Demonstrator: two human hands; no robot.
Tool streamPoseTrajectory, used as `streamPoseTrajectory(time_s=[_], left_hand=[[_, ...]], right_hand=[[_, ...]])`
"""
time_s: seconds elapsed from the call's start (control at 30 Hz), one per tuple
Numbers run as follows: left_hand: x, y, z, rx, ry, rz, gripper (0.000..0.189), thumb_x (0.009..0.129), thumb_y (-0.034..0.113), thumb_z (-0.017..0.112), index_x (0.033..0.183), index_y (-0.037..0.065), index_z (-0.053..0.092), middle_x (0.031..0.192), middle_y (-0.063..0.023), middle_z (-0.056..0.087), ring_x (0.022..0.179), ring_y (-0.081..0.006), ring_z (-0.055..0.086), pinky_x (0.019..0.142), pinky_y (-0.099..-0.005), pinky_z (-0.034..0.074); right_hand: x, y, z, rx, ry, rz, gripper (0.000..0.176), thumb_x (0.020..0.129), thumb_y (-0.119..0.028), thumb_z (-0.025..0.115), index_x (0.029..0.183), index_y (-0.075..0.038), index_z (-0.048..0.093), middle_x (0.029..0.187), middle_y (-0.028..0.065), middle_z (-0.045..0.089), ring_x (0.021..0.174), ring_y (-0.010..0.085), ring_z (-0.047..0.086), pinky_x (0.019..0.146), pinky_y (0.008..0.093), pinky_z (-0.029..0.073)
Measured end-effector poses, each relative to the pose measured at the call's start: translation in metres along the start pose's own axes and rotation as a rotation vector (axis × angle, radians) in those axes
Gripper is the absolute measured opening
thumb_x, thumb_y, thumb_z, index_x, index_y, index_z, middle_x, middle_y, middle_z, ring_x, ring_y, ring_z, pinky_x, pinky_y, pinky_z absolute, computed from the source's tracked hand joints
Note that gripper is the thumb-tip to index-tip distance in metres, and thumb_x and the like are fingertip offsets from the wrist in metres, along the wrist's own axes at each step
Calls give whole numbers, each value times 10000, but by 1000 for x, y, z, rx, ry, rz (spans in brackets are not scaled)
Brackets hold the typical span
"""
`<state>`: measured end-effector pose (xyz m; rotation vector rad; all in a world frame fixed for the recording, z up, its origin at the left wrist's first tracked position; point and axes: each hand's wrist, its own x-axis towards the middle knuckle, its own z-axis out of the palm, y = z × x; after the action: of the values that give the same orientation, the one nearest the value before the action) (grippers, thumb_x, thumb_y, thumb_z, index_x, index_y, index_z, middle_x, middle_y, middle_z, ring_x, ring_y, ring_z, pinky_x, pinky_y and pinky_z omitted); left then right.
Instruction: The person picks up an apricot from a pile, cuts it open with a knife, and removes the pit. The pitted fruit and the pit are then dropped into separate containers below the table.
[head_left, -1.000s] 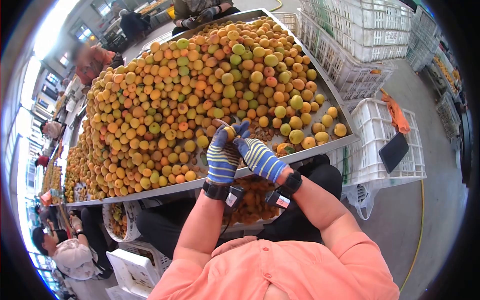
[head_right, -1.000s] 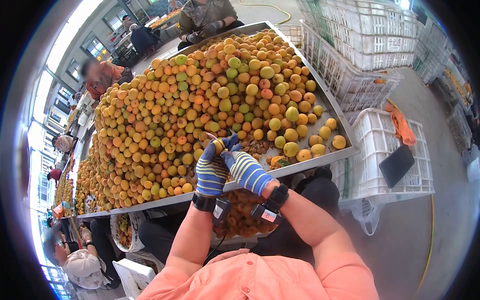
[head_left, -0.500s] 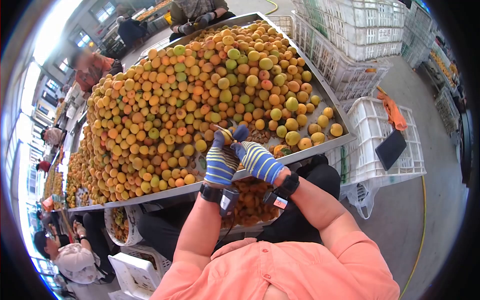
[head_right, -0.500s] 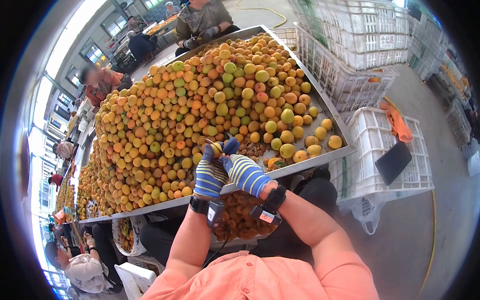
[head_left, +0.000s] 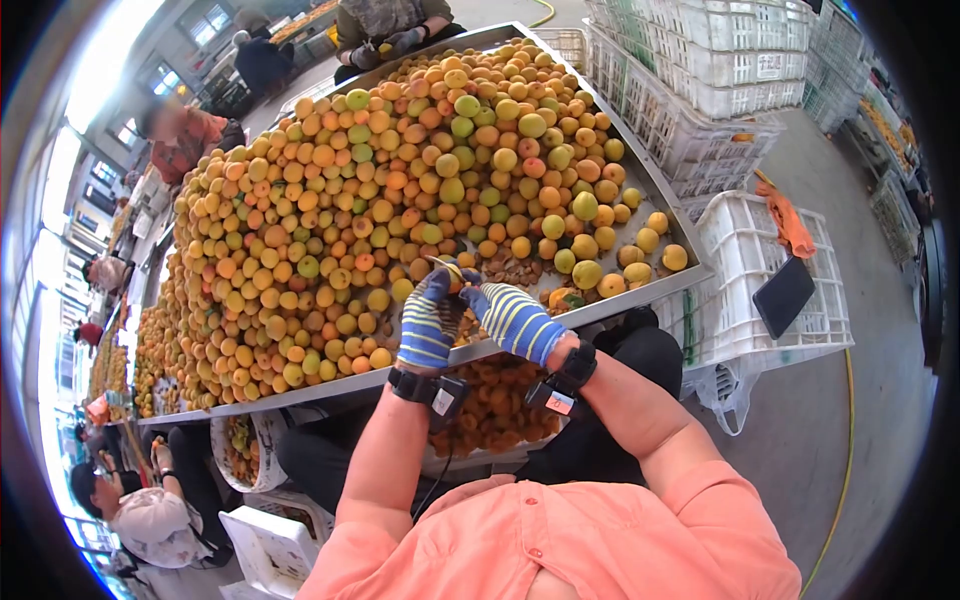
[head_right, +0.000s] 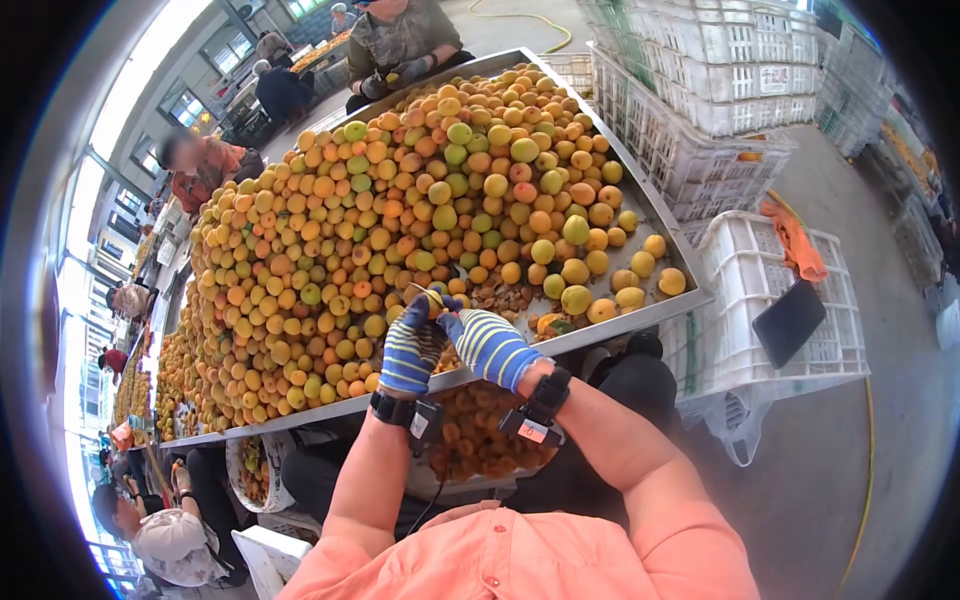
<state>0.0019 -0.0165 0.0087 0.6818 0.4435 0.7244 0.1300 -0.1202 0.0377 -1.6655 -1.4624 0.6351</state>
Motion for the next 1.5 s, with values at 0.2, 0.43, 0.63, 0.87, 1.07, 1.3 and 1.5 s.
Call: streamPoseTrajectory(time_s=[0.2, 0.43, 0.63, 0.87, 1.07, 1.3, 1.5], left_hand=[[4, -8, 29, -225, 144, -85, 510, 920, 424, 524, 1119, -45, 550, 1100, -187, 620, 1099, -314, 560, 999, -440, 434], [9, -8, 11, 151, 164, 49, 409, 923, 377, 559, 1109, 12, 554, 1017, -141, 645, 889, -233, 625, 774, -333, 532], [7, -4, 11, 255, 220, -28, 428, 919, 362, 570, 1040, -48, 576, 962, -158, 653, 810, -232, 636, 743, -304, 539], [12, -6, 15, 115, 228, -160, 488, 921, 413, 548, 992, -69, 575, 898, -172, 645, 792, -243, 638, 761, -332, 550], [7, -4, 16, 383, 352, -33, 430, 871, 414, 615, 873, -16, 637, 774, -104, 642, 701, -190, 633, 637, -279, 523], [8, -6, 2, 272, 359, -36, 401, 880, 386, 593, 991, 0, 585, 850, -119, 635, 733, -232, 645, 665, -333, 540], [3, 11, 24, 230, 355, 44, 390, 911, 403, 527, 931, 15, 493, 812, -122, 555, 756, -350, 641, 722, -433, 530]], right_hand=[[-1, -9, -1, 24, 29, 146, 423, 952, -344, 470, 894, 53, 605, 781, 265, 611, 782, 423, 592, 658, 461, 459], [2, 2, 0, -25, 93, 88, 416, 950, -328, 464, 832, 44, 609, 703, 251, 604, 720, 405, 600, 629, 451, 476], [1, 1, 8, -81, 88, 50, 375, 948, -313, 472, 887, 33, 601, 707, 240, 610, 708, 394, 605, 632, 454, 477], [4, 5, 9, -57, 21, 95, 334, 948, -276, 466, 968, 34, 589, 764, 232, 631, 748, 392, 614, 664, 455, 478], [8, 31, 31, 152, 77, -253, 246, 946, -189, 451, 994, 5, 596, 697, 155, 614, 648, 323, 603, 583, 390, 475], [3, -3, 2, 1001, -345, 545, 301, 969, -273, 442, 891, -31, 602, 535, 30, 506, 443, 158, 498, 414, 284, 382], [-4, -3, 13, -13, 12, 48, 371, 948, -341, 474, 912, 6, 602, 728, 207, 634, 713, 378, 617, 656, 438, 476]])
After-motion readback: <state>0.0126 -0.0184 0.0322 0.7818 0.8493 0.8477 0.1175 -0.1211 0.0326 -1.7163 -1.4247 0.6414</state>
